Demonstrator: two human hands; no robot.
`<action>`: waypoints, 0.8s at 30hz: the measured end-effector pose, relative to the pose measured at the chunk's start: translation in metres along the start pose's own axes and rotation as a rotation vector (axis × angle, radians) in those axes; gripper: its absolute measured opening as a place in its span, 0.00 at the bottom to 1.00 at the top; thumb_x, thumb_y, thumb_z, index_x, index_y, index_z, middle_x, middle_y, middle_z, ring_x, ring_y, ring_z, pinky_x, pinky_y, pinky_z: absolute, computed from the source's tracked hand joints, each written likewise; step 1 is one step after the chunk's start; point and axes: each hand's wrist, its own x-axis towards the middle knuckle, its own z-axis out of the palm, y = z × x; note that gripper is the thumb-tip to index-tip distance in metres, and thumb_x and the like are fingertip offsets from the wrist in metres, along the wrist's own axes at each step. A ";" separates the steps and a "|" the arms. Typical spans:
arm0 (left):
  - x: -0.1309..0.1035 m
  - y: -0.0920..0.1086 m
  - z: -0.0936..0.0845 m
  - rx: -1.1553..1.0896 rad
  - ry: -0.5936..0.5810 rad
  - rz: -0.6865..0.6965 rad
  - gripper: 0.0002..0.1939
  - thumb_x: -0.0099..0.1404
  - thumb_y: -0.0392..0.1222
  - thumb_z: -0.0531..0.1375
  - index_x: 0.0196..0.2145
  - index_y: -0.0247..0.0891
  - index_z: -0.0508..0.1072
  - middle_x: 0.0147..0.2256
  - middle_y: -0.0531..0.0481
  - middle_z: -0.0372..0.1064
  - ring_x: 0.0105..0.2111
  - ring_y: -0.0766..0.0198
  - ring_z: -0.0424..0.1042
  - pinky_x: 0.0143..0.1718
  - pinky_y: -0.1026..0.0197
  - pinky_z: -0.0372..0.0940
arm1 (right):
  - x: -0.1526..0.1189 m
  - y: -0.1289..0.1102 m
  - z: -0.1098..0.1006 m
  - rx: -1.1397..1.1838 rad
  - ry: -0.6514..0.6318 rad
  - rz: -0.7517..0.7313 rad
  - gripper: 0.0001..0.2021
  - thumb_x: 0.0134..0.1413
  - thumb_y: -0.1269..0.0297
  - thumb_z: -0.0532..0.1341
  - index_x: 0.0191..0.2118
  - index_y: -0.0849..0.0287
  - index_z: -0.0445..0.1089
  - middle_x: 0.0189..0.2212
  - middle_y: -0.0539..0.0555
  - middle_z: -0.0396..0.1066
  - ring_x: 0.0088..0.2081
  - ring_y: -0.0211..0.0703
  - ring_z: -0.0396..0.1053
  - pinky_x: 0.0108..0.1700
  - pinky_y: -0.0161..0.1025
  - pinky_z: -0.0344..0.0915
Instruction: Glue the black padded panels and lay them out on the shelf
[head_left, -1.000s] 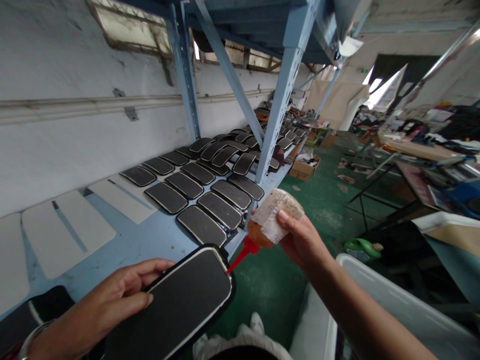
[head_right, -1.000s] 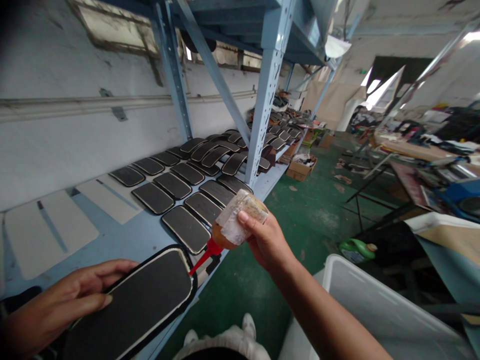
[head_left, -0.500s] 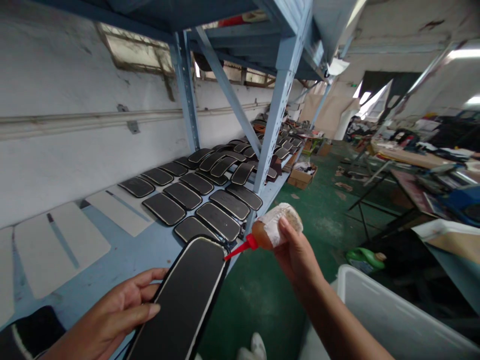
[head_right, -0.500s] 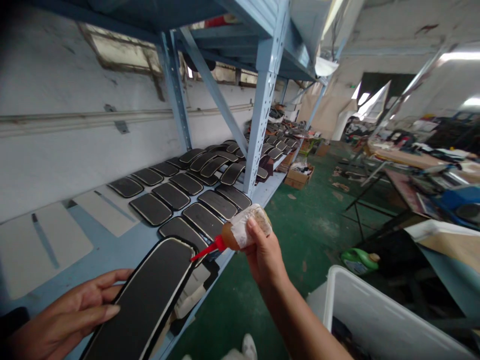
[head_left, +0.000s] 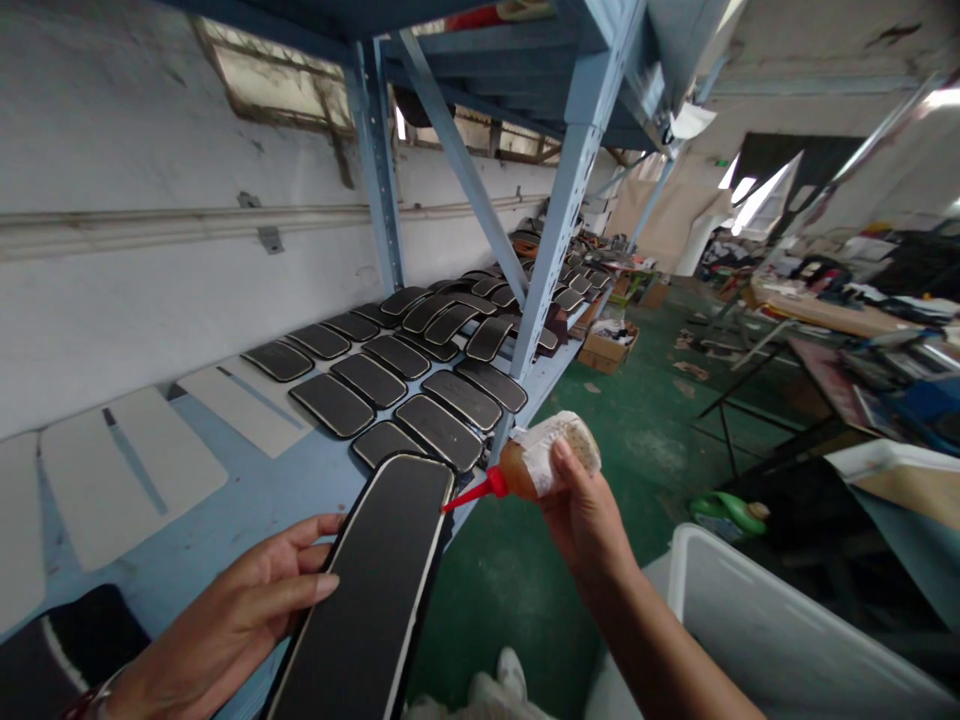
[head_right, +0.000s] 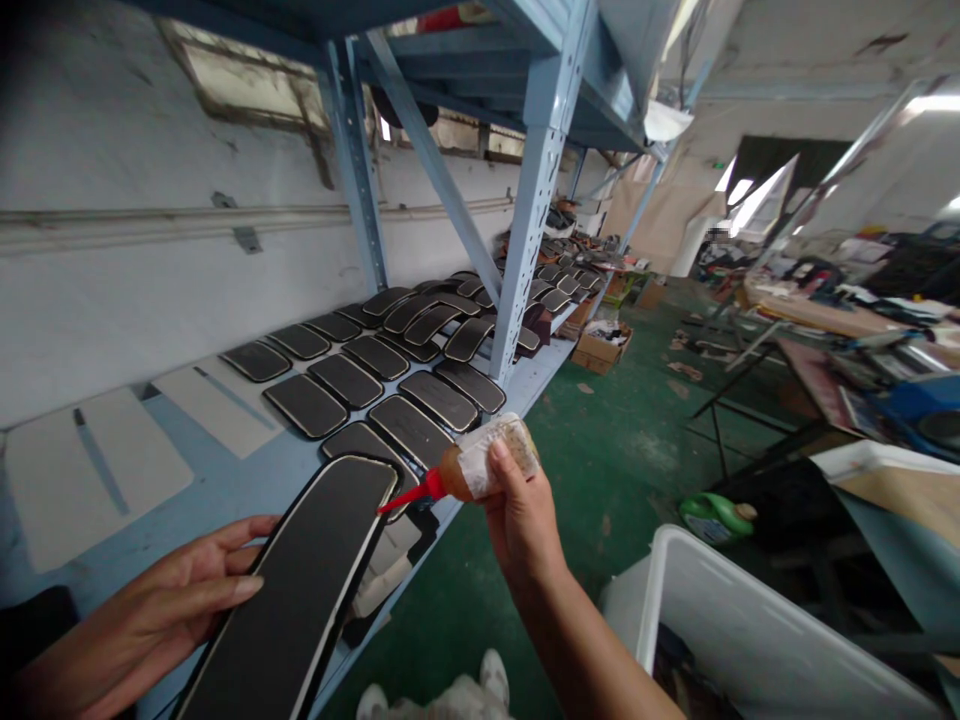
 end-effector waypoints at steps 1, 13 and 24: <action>0.000 0.001 0.002 -0.001 0.007 0.000 0.28 0.57 0.31 0.68 0.54 0.39 0.66 0.44 0.39 0.81 0.43 0.42 0.79 0.44 0.45 0.73 | -0.003 0.001 -0.001 -0.004 -0.008 0.006 0.17 0.42 0.59 0.75 0.39 0.60 0.76 0.32 0.51 0.76 0.31 0.39 0.72 0.34 0.33 0.72; 0.000 -0.001 0.004 -0.030 0.002 0.023 0.29 0.56 0.31 0.68 0.54 0.37 0.64 0.44 0.38 0.81 0.41 0.50 0.80 0.42 0.52 0.74 | -0.037 0.015 -0.013 -0.091 -0.067 0.054 0.20 0.45 0.57 0.72 0.44 0.59 0.74 0.39 0.55 0.76 0.39 0.46 0.73 0.43 0.40 0.72; 0.003 -0.005 -0.003 -0.061 0.070 0.042 0.23 0.56 0.29 0.68 0.49 0.36 0.69 0.38 0.43 0.81 0.34 0.57 0.80 0.38 0.56 0.75 | -0.068 0.018 -0.020 -0.104 -0.294 0.090 0.27 0.45 0.56 0.72 0.51 0.55 0.68 0.42 0.59 0.77 0.45 0.57 0.74 0.47 0.52 0.71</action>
